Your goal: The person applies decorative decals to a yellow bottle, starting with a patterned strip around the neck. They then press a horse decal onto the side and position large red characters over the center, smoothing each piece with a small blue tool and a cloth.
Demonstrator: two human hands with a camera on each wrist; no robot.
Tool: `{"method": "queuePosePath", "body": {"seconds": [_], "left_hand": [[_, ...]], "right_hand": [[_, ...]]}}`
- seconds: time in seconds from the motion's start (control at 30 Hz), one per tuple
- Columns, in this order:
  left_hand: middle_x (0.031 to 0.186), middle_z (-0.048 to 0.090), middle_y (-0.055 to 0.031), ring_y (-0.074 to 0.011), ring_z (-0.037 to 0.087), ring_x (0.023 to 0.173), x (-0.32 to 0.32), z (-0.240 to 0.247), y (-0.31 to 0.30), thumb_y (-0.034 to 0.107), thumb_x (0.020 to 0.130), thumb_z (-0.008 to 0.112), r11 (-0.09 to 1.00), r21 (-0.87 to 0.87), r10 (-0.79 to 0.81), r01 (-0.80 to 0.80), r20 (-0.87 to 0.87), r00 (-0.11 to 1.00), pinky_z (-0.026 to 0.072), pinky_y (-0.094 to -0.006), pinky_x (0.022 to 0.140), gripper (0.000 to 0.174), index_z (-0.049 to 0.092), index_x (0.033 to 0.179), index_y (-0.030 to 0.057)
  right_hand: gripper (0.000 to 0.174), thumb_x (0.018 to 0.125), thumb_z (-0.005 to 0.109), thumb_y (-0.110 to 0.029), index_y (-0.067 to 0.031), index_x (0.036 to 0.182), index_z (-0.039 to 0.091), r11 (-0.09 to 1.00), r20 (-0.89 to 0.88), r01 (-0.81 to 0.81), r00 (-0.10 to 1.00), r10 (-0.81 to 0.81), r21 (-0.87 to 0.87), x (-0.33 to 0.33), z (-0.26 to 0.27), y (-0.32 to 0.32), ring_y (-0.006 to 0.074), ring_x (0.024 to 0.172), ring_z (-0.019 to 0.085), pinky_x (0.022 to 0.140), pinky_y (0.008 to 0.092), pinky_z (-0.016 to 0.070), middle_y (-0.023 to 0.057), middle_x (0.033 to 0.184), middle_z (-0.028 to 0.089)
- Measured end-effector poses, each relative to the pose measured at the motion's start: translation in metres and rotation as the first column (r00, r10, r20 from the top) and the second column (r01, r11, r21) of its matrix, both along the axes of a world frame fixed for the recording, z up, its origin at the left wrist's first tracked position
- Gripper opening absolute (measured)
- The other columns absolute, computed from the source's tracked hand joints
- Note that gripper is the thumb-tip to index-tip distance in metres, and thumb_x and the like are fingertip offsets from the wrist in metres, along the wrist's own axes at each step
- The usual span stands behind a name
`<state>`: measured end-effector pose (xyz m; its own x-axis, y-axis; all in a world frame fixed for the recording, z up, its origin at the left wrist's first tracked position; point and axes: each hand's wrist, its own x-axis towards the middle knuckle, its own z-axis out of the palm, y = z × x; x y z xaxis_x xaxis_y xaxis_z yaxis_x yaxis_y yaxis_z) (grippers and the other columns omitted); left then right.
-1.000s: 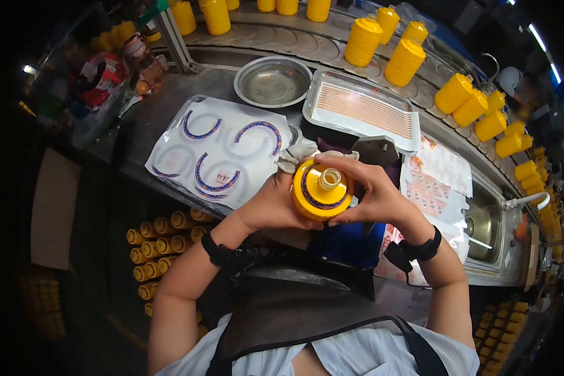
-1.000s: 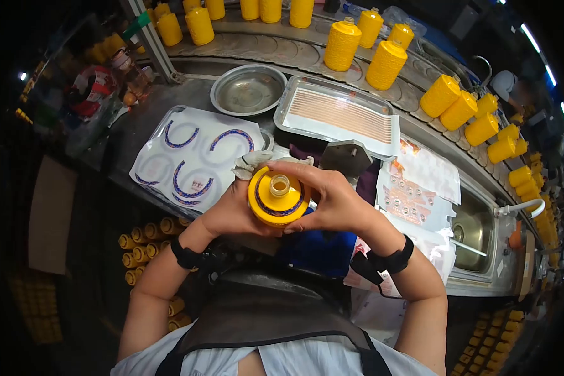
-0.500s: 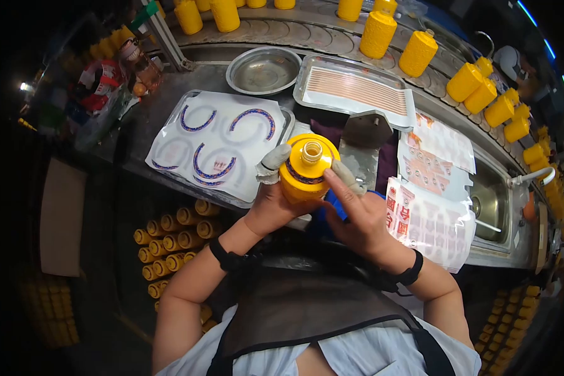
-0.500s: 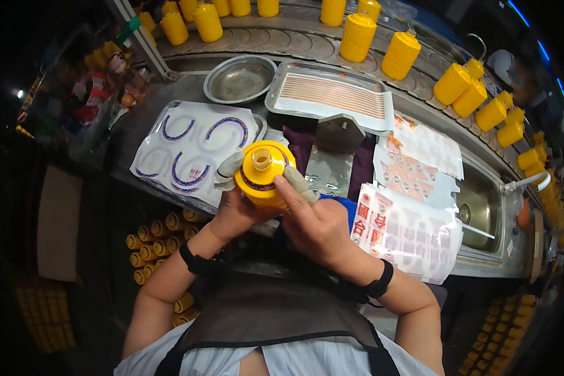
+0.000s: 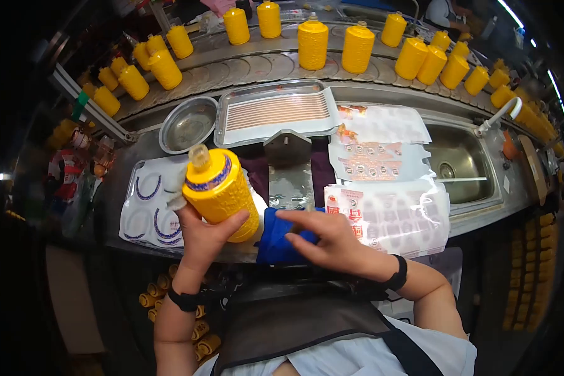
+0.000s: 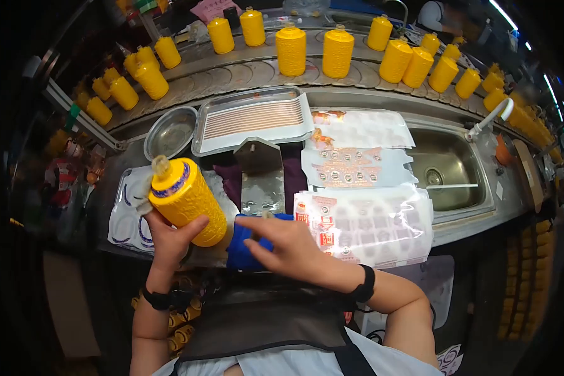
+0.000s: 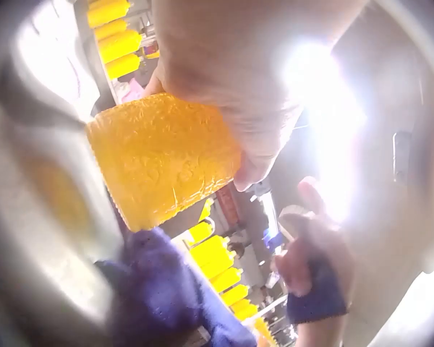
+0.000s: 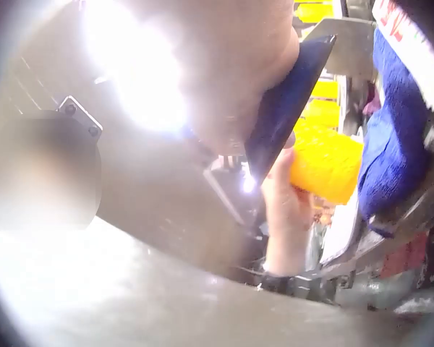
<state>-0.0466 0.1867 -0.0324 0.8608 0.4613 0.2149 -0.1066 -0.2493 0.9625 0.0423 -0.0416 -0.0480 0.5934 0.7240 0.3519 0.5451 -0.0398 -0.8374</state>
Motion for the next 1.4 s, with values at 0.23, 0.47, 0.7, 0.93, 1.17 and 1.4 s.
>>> {"method": "queuePosePath", "body": {"seconds": [0.23, 0.47, 0.7, 0.93, 1.17, 1.4], "left_hand": [[0.126, 0.051, -0.0155, -0.0243, 0.059, 0.115, 0.049, 0.023, -0.04, 0.016, 0.074, 0.086, 0.87, -0.441, -0.318, 0.219, -0.164, 0.934, 0.0522, -0.0386, 0.096, 0.091, 0.022, 0.137, 0.004], [0.126, 0.05, -0.0159, -0.025, 0.059, 0.115, 0.076, -0.032, -0.044, 0.019, 0.073, 0.087, 0.9, -0.387, -0.345, 0.198, -0.359, 0.867, 0.0522, -0.0388, 0.094, 0.089, 0.024, 0.134, 0.0032], [0.13, 0.047, -0.0175, -0.0255, 0.056, 0.118, 0.086, -0.026, -0.041, 0.015, 0.071, 0.088, 0.904, -0.386, -0.338, 0.185, -0.379, 0.862, 0.0507, -0.0402, 0.097, 0.093, 0.023, 0.137, 0.0059], [0.133, 0.047, -0.0157, -0.0276, 0.056, 0.12, 0.083, -0.059, -0.037, 0.01, 0.074, 0.079, 0.784, -0.59, -0.417, 0.191, -0.273, 0.867, 0.0487, -0.0434, 0.1, 0.097, 0.015, 0.146, 0.0093], [0.133, 0.046, -0.016, -0.029, 0.056, 0.119, 0.086, -0.066, -0.035, 0.015, 0.072, 0.081, 0.788, -0.581, -0.426, 0.203, -0.277, 0.861, 0.0487, -0.0442, 0.101, 0.099, 0.015, 0.146, 0.0098], [0.134, 0.046, -0.0157, -0.0292, 0.056, 0.12, 0.086, -0.065, -0.033, 0.017, 0.072, 0.083, 0.767, -0.613, -0.438, 0.188, -0.287, 0.852, 0.0486, -0.0446, 0.101, 0.102, 0.015, 0.147, 0.0107]], "right_hand": [[0.111, 0.068, 0.085, -0.026, 0.0032, 0.153, 0.018, 0.976, 0.204, 0.03, 0.979, 0.015, -0.214, 0.005, -0.007, -0.026, 0.0343, 0.078, 0.065, 0.061, 0.0398, 0.0527, 0.0212, 0.097, 0.06], [0.112, 0.067, 0.084, -0.026, 0.0053, 0.152, 0.019, 0.897, -0.012, -0.059, 0.998, 0.059, -0.438, 0.015, -0.021, -0.048, 0.0395, 0.1, 0.063, 0.076, 0.042, 0.0553, 0.0276, 0.115, 0.058], [0.102, 0.076, 0.082, -0.032, 0.0006, 0.153, 0.023, 0.901, -0.124, -0.161, 0.985, 0.121, -0.404, 0.041, -0.018, -0.046, 0.0329, 0.084, 0.065, 0.07, 0.0388, 0.0537, 0.0204, 0.103, 0.061], [0.033, 0.087, 0.07, -0.029, -0.0084, 0.112, 0.069, 0.9, 0.021, 0.238, 0.969, -0.247, -0.365, 0.164, -0.036, -0.062, 0.0328, 0.086, 0.066, 0.075, 0.0409, 0.0528, 0.0158, 0.096, 0.069], [0.029, 0.084, 0.069, -0.022, -0.0067, 0.107, 0.071, 0.779, 0.29, 0.421, 0.904, -0.315, -0.465, 0.329, -0.104, -0.05, 0.0332, 0.089, 0.066, 0.079, 0.0425, 0.0519, 0.0164, 0.099, 0.069], [0.032, 0.079, 0.074, -0.029, -0.0125, 0.107, 0.075, 0.695, 0.27, 0.231, 0.961, -0.056, -0.681, 0.37, -0.116, 0.004, 0.0318, 0.092, 0.068, 0.081, 0.0412, 0.0528, 0.0148, 0.098, 0.072]]}}
